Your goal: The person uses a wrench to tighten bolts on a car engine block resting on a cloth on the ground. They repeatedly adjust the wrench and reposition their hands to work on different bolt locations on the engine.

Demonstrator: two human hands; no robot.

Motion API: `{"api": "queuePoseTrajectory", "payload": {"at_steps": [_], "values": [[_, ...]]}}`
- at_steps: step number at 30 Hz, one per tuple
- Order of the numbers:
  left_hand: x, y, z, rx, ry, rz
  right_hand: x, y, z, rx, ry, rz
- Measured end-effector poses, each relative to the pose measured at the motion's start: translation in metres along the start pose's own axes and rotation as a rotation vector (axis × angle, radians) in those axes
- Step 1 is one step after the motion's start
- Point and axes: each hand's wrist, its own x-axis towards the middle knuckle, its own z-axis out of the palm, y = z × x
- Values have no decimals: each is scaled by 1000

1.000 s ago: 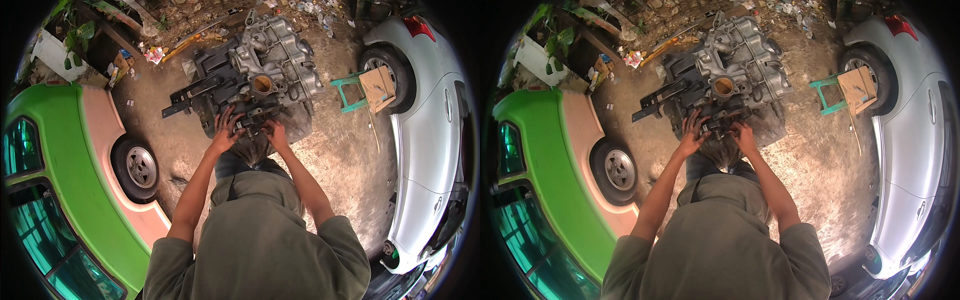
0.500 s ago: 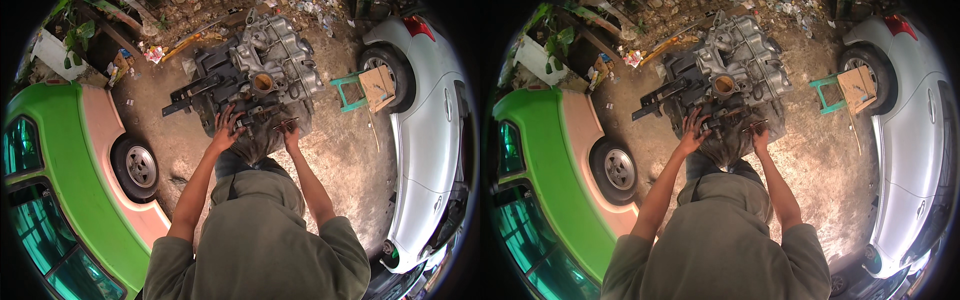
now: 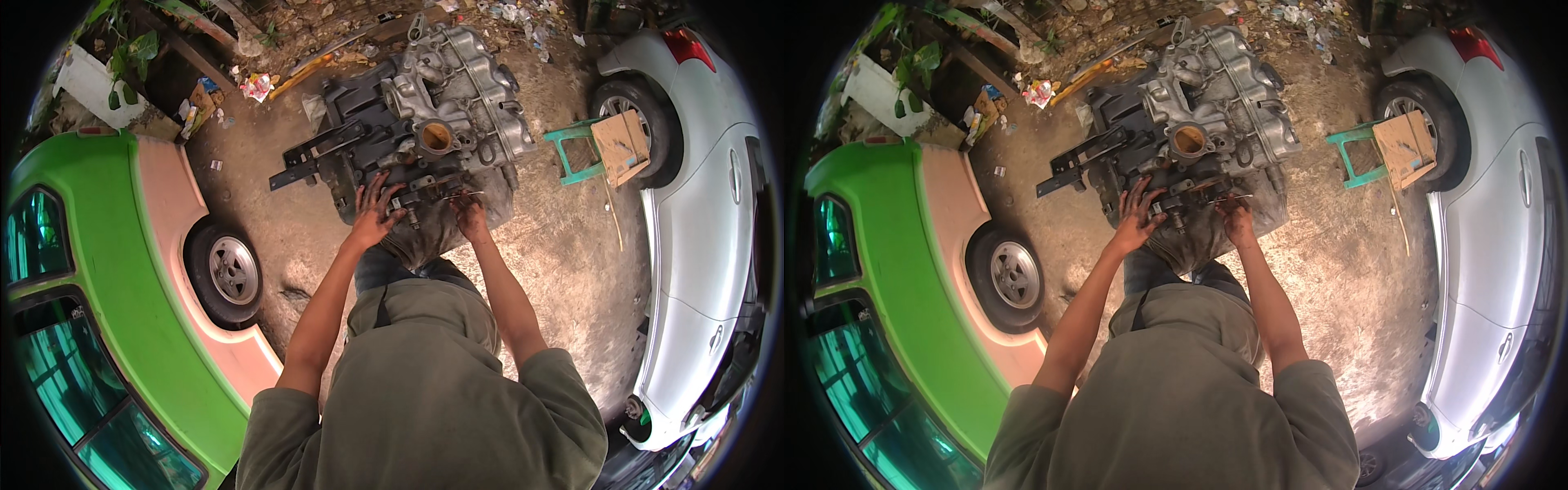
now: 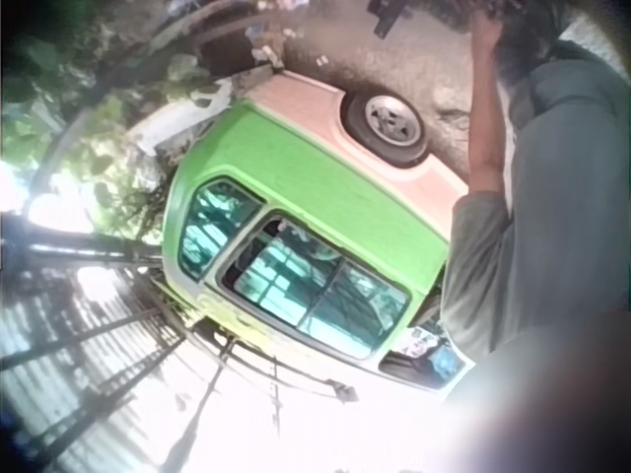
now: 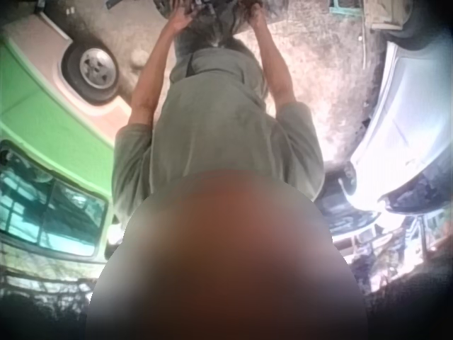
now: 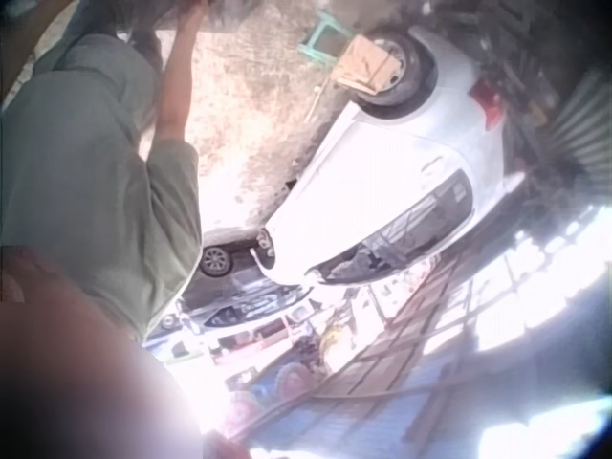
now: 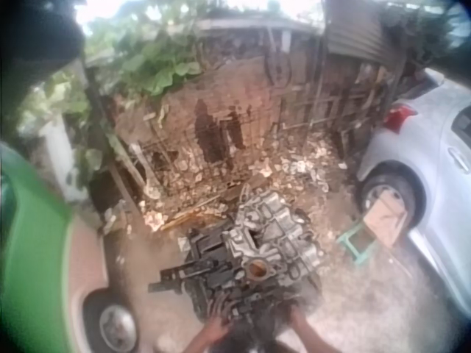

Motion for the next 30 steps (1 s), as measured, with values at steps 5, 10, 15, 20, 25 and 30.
{"api": "queuePoseTrajectory", "payload": {"at_steps": [5, 10, 15, 20, 25, 30], "values": [[-1, 0, 0, 3, 1, -6, 7, 1, 1, -63, 144, 64], [-1, -1, 1, 10, -9, -17, 0, -1, 15, -47, 93, -52], [-1, 0, 2, 16, 7, 0, -17, -1, 45, -231, 16, -319], [0, 0, 0, 5, -10, -8, -23, -16, 83, -968, 79, -240], [0, -1, 1, 20, -7, -1, -44, -23, 103, -1588, -186, -426], [-8, 1, 1, 15, -15, -7, -64, -23, 86, -1672, -254, -471]]}}
